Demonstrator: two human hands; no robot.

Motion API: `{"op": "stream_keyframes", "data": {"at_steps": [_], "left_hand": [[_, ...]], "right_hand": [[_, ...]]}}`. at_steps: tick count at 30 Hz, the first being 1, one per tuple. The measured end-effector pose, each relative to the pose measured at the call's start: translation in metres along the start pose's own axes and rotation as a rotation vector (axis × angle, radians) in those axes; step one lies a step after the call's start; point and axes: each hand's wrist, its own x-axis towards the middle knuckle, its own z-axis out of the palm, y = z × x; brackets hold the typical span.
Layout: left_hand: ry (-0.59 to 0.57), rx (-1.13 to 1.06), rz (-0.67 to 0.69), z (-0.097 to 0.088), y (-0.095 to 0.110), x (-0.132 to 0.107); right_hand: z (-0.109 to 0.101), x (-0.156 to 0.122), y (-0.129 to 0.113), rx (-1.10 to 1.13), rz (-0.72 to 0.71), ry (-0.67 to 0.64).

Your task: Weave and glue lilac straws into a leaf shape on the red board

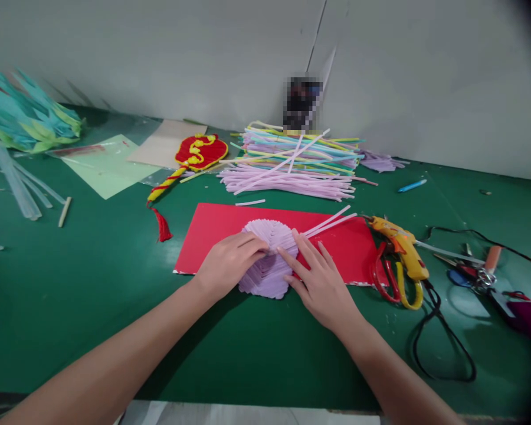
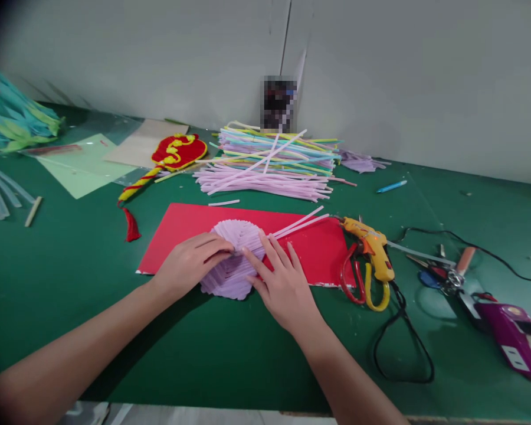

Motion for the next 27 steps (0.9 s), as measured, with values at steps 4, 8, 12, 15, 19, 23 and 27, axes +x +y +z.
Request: {"op": "stream_keyframes", "data": {"at_steps": [4,8,12,15,19,23,27], "left_hand": [[0.066,-0.013,0.028,0.0019,-0.0018,-0.0016],[0.061,-0.009,0.025,0.0048,-0.0043,-0.0024],[0.056,-0.065,0.003,0.0049,-0.006,-0.0031],[0.064,-0.097,-0.028,0.0044,-0.0066,-0.0036],[0.042,-0.068,-0.005,0.0057,-0.0068,-0.0039],[0.049,-0.082,-0.04,0.0055,-0.0052,-0.0031],[0.117,0.022,-0.199,-0.0021,-0.0027,-0.002]], "right_hand": [[0.0013,-0.0004,0.0002,-0.005,-0.007,0.005],[0.0021,-0.0005,0.0002,-0.023,-0.013,-0.015],[0.0017,-0.0004,0.0002,-0.015,-0.01,-0.02],[0.0017,-0.0005,0.0005,0.003,0.012,-0.004],[0.0021,0.0,0.0003,0.015,0.015,0.0],[0.002,0.0006,-0.0001,0.05,0.015,0.004],[0.0013,-0.001,0.0038,0.143,0.047,0.088]]}}
